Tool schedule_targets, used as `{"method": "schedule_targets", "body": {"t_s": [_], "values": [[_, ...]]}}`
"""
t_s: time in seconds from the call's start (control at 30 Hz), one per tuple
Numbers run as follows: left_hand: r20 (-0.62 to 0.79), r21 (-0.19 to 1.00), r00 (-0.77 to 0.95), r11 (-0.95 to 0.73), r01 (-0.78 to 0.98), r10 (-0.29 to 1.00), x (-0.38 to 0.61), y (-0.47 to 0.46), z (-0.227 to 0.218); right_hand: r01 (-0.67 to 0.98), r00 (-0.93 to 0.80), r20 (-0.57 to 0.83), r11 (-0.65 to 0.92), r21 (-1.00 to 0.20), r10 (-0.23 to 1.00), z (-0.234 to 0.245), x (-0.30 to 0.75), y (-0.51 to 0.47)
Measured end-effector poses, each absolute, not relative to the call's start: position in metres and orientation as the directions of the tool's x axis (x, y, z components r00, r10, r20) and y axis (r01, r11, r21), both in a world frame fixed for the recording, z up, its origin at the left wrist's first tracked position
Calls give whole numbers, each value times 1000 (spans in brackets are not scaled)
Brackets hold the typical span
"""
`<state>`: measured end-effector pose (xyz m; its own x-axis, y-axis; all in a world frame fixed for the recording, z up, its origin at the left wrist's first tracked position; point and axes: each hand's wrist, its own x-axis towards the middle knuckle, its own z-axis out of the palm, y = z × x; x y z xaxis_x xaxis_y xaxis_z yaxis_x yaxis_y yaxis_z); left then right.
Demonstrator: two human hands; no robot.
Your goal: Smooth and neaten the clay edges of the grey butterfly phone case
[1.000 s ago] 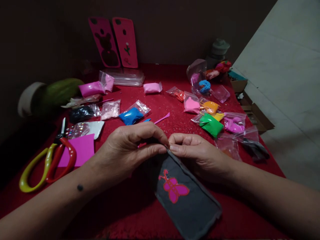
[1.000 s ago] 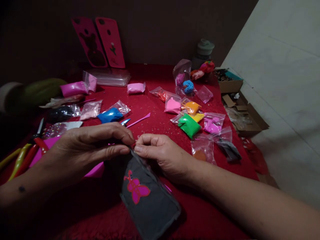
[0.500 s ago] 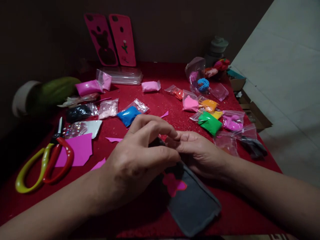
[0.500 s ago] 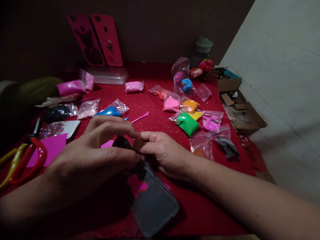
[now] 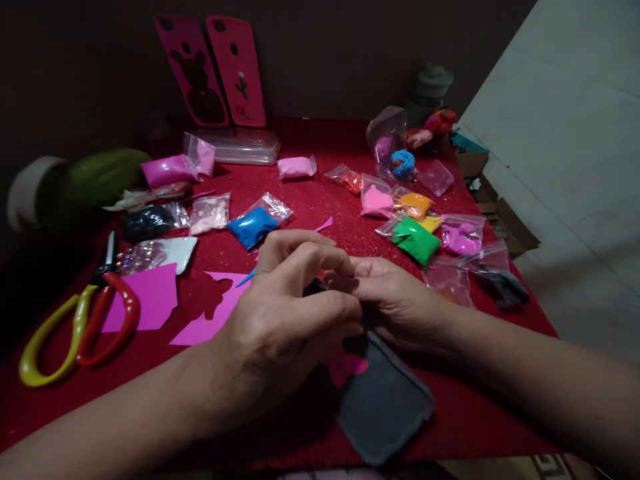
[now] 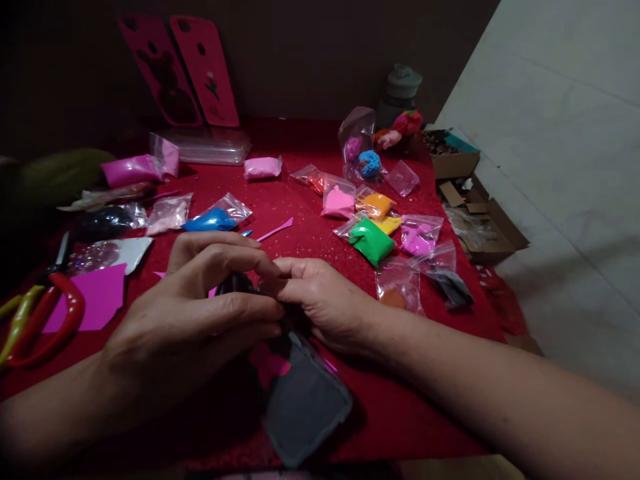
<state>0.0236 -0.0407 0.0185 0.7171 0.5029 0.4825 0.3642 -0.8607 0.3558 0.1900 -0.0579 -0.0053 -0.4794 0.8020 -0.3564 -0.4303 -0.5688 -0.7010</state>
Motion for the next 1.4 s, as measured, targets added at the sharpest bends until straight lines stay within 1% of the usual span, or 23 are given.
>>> {"method": "schedule_targets", "body": {"t_s": [0.1,0.2,0.27,0.33,0.4,0.43,0.5,0.53,0.6,0.7,0.8,0.9,1.03,1.2,1.4], "values": [[472,384,713,-849,362,518,26,-40,16,-460,-478,-333,-554,-694,813,-5,190,-58],[462,414,704,-834,365,539,23,-41,20,-469,-491,-348,-579,-667,799,-4,191,-58],[450,481,651,-780,400,611,19,-40,26,-476,-478,-359,-580,-661,801,-3,192,-58],[393,599,531,-647,473,751,15,-36,32,-481,-459,-363,-571,-665,811,-3,193,-56],[242,743,412,-441,503,878,11,-29,35,-490,-446,-364,-564,-665,818,-4,195,-54],[141,813,392,-332,478,909,9,-25,35,-496,-444,-362,-561,-662,820,-5,196,-53],[-66,919,446,-120,375,892,8,-17,31,-514,-447,-349,-555,-654,824,-5,196,-52],[-146,947,490,-23,321,859,8,-14,27,-521,-448,-342,-553,-650,826,-6,197,-52],[-273,955,553,150,258,787,9,-10,21,-526,-452,-338,-553,-647,825,-5,197,-51],[-386,922,580,321,216,717,10,-10,18,-508,-457,-354,-567,-649,816,-4,198,-52],[-391,919,571,333,210,722,8,-12,26,-476,-468,-364,-577,-664,805,-3,201,-52],[-357,932,531,258,254,769,2,-11,35,-443,-495,-359,-586,-679,791,-1,205,-52],[-313,943,535,189,275,785,-7,-6,35,-395,-532,-388,-626,-672,752,0,206,-52],[-298,948,485,195,252,822,-9,1,22,-389,-528,-397,-629,-673,751,-1,205,-53],[-301,943,459,189,273,836,-8,3,21,-361,-494,-381,-583,-728,781,-5,203,-54]]}}
